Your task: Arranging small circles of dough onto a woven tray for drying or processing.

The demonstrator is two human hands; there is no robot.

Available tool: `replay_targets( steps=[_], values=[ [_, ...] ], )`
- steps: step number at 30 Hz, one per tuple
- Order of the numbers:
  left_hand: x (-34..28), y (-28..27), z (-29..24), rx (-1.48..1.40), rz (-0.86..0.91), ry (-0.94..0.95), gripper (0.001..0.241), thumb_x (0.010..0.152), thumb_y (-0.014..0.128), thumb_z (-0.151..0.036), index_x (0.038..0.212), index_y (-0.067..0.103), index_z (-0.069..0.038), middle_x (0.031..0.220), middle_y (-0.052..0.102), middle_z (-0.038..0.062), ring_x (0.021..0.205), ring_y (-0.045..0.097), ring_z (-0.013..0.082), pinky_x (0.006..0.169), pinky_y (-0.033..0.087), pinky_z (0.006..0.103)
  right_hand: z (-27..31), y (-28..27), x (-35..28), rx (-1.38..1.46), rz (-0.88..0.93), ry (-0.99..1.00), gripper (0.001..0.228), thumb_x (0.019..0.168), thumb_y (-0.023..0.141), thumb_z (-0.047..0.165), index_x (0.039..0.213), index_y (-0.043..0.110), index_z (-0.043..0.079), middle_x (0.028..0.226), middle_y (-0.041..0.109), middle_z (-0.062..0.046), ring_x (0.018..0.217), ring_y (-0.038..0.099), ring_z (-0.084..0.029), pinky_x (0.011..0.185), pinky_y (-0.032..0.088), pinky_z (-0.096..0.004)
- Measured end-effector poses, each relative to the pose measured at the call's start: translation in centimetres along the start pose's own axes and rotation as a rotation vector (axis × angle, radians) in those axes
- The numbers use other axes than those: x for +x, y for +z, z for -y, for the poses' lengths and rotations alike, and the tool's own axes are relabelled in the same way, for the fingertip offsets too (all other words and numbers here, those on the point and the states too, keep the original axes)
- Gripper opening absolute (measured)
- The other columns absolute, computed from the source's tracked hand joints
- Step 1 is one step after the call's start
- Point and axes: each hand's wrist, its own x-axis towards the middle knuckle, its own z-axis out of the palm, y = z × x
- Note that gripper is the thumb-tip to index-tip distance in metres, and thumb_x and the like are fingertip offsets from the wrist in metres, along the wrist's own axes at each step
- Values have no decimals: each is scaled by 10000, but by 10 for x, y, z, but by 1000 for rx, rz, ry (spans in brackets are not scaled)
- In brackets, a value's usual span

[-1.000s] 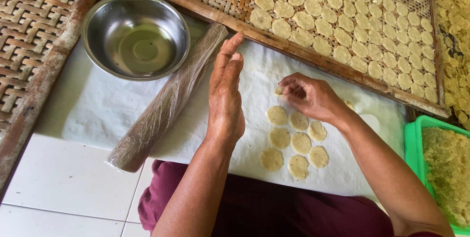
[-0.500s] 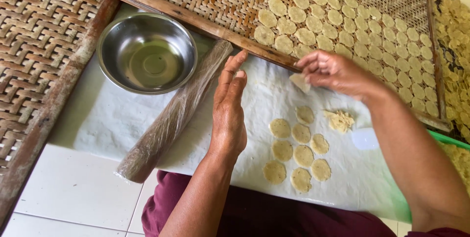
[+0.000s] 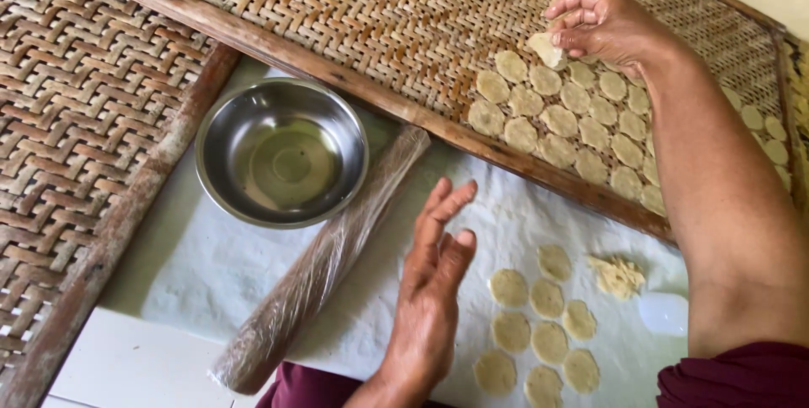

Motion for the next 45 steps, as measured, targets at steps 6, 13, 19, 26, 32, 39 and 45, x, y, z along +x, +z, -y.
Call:
replay_targets(
  steps=[6,13,19,26,32,39,45],
  values=[
    [-6,3,15,-49,52,-83,489,1031,570,-350,1487,551,-173,1725,158,84,1574,156,313,1200,286,542,-13,5,33,-89,-14,39,354,930,698,67,1276,653,128,1173,723,-80,1010,697,-136,843,599,-286],
    [-6,9,14,23,36,-176,473,1001,577,-307,1460,577,-192,1718,192,77,1592,108,288,1265,117,502,-26,7,46,-66,7,4,322,936,714,79,1253,670,115,1140,740,-58,1014,701,-127,855,595,-297],
    [-6,11,13,42,37,-217,451,1000,574,-287,1444,585,-213,1708,199,65,1586,116,277,1261,127,500,-49,-3,59,127,54,-34,306,960,731,70,1256,668,109,1143,725,-40,978,669,-81,790,543,-245],
    [-5,13,11,44,28,-254,444,994,571,-272,1436,587,-234,1704,196,45,1580,110,269,1256,150,503,-36,3,51,72,43,10,290,955,716,100,1242,669,113,1161,735,-25,997,672,-84,799,549,-251],
    [-4,13,10,58,34,-282,436,997,566,-280,1431,587,-243,1701,193,40,1574,121,270,1253,160,511,-43,-2,55,65,37,18,313,947,706,111,1257,663,113,1185,728,-43,1012,677,-97,804,557,-264],
    [-4,14,10,64,27,-284,444,990,570,-268,1433,588,-245,1702,190,38,1577,107,263,1250,145,506,-38,1,51,94,40,2,312,958,708,81,1264,651,100,1175,727,-41,1011,670,-88,805,543,-251],
    [-5,13,13,90,32,-244,438,997,573,-255,1434,588,-234,1702,204,62,1580,119,274,1258,138,503,-48,2,55,105,62,4,276,991,669,75,1266,645,85,1167,732,-49,1004,674,-92,788,532,-250]
  ],
)
